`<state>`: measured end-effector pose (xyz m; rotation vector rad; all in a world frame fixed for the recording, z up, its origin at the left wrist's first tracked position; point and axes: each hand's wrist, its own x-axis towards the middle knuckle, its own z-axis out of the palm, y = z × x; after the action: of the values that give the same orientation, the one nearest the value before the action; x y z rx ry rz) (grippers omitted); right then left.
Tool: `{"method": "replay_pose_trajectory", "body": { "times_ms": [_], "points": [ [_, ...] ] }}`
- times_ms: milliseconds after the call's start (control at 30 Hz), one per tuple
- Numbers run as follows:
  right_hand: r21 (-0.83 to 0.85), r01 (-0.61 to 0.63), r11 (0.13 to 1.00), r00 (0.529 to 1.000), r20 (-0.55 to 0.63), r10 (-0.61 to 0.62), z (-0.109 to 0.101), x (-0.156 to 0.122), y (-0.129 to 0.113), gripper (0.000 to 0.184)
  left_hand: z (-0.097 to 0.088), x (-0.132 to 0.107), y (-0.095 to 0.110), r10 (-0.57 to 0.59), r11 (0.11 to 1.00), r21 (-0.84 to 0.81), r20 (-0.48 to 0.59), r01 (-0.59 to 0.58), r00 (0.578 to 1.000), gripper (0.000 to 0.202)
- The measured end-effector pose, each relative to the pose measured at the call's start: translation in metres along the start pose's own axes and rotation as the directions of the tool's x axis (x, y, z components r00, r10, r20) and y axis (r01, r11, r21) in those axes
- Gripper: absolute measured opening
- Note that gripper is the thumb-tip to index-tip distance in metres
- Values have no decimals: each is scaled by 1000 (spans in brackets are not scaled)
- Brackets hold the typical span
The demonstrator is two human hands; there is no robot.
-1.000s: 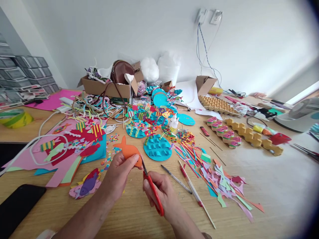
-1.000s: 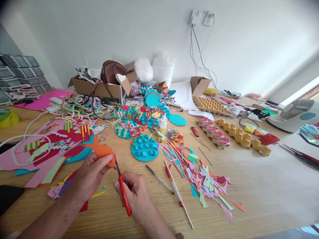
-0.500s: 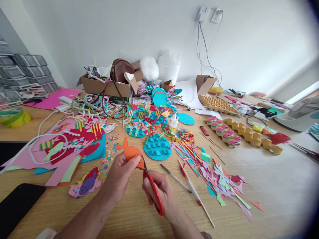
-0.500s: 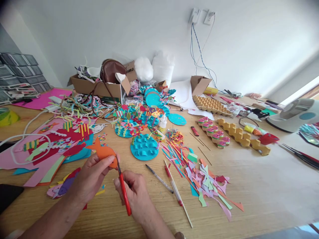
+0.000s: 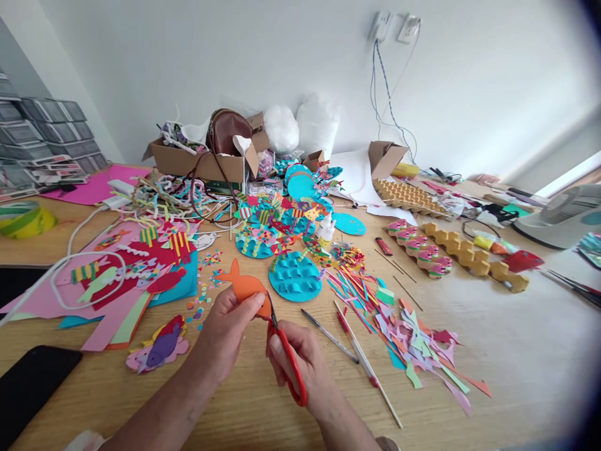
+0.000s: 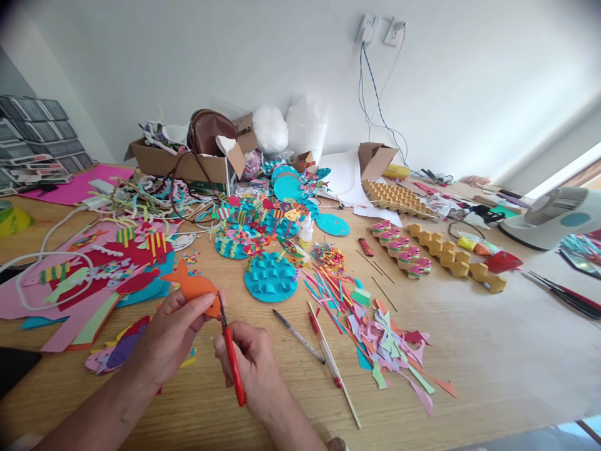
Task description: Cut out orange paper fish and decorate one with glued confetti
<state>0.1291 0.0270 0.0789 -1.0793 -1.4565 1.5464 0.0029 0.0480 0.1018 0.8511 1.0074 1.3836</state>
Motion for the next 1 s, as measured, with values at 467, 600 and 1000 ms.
{"method": "replay_pose_trajectory", "body": {
  "times_ms": [467,600,1000],
  "points": [
    [16,-5,1000,1000,-13,5,0,-1,0,48,-4,0,-12,1,998,66,7,-1,1000,10],
    [-9,-2,1000,999,-35,1,1,-2,0,47,-4,1,-13,-4,997,76,8,3,1000,9],
    [27,19,999,999,-26,-18,-1,-3,1,49,-4,1,-11,-25,996,92,21,23,999,11]
  ]
}}
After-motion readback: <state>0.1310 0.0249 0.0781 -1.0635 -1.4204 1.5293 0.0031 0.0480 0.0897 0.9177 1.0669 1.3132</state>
